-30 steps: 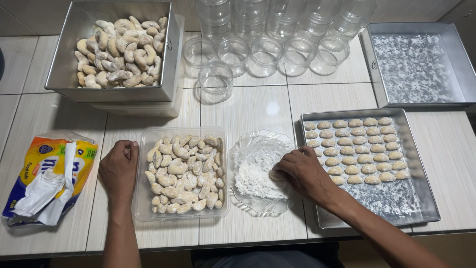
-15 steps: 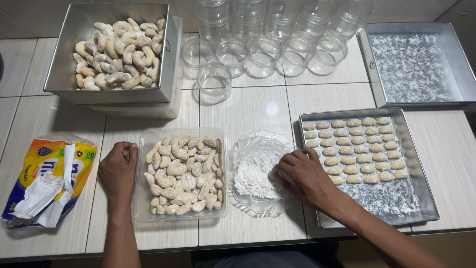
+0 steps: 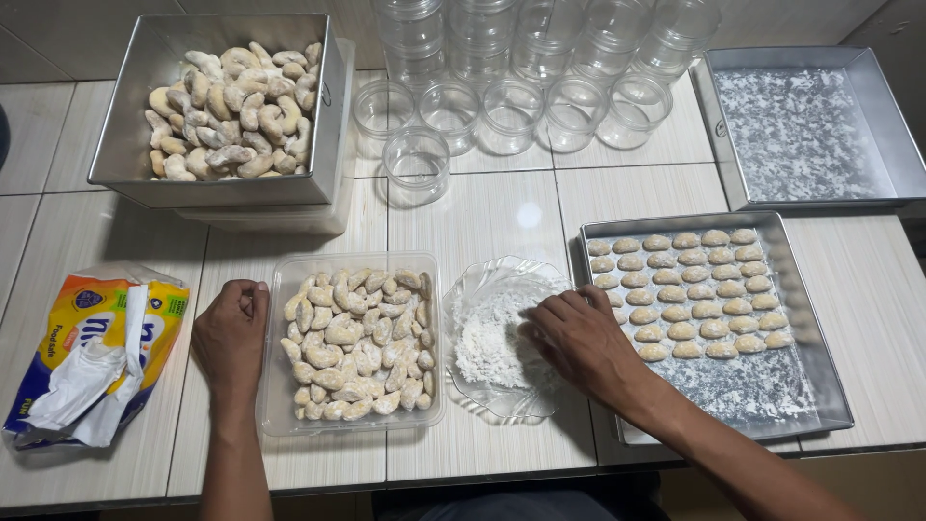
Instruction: Coating crescent-shaped cookies in powdered sugar and arranging them on a tray
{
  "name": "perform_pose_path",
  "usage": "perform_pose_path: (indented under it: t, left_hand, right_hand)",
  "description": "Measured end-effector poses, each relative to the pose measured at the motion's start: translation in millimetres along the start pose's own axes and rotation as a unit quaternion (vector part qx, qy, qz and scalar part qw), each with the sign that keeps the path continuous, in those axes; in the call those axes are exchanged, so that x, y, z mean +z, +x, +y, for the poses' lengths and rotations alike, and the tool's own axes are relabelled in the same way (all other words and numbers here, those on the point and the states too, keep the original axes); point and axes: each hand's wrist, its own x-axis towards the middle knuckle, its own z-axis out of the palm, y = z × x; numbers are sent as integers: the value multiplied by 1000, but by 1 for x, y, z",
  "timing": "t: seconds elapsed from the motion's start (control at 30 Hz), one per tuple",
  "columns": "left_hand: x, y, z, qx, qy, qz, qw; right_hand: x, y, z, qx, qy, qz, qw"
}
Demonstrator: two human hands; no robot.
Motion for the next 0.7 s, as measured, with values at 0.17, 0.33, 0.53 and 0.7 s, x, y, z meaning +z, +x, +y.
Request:
perform_pose_path:
  t: [0.17,0.33,0.53,0.7]
  left_hand:
    - [2,-1,-3,-3,6,-3,1000]
    - [4,-2,-8,1,13,-9,1000]
    - [35,-4,-52,36,100,22,994]
    - [37,-6,-66,41,110,14,993]
  right_hand:
    - [-1,2,-7,-18,16,67,997]
    - [1,2,-9,-19,13,107,994]
    - [-31,-9,-7,0,238,134,962]
    - [-71,-51,17,177,330,108,921]
